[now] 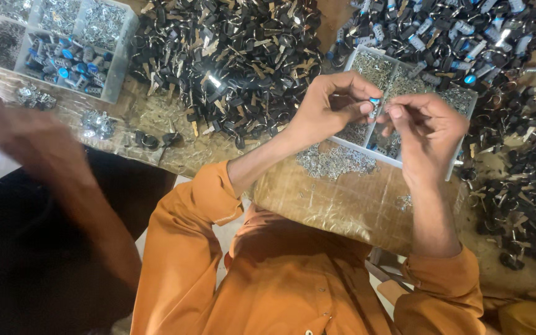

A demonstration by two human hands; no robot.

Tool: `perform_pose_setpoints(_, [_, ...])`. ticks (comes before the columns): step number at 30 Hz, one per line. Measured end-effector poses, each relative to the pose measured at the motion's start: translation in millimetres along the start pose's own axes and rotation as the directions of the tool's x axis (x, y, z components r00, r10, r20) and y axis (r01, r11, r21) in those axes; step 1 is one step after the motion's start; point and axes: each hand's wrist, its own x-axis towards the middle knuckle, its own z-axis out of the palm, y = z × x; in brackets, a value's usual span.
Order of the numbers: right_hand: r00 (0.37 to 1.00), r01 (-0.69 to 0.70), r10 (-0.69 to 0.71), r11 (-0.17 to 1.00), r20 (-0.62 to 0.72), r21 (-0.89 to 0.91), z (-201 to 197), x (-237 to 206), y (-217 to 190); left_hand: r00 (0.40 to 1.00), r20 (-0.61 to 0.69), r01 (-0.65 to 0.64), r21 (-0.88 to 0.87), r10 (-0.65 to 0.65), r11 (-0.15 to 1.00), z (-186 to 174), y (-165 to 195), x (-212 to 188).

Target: The person assembles small key components by hand, picking a black key body and inserting a metal pin into it. They repeat this process multiple times, placing the finished components into a compartmentalized plastic container on the table.

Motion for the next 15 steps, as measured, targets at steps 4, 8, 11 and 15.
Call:
perform_pose_setpoints(4, [1.0, 0.014, -0.015, 1.0, -0.01, -0.025, -1.9, -4.1, 1.5, 1.0, 0.009, 0.024, -0.012, -0.024, 1.0, 0.6, 1.2, 0.2])
perform_pose_setpoints(8, [0.999, 0.009, -0.008, 0.999, -0.033, 0.033, -1.3, -5.9, 7.9, 0.999, 0.021, 0.024, -0.03, -0.024, 0.999, 2.1, 2.1, -0.1])
perform_pose_setpoints(11, [0.998, 0.052, -0.051, 0.999, -0.041, 0.015, 1.6, -7.5, 12.8, 0.999, 0.039, 0.002, -0.022, -0.001, 1.0, 3.9, 3.4, -1.5])
perform_pose_setpoints(15, [0.974, 0.221, -0.227, 0.954, -0.004, -0.2, 4.0, -10.2, 18.1, 1.0, 0.011, -0.018, 0.069, 0.017, 0.997, 4.9, 2.8, -3.3])
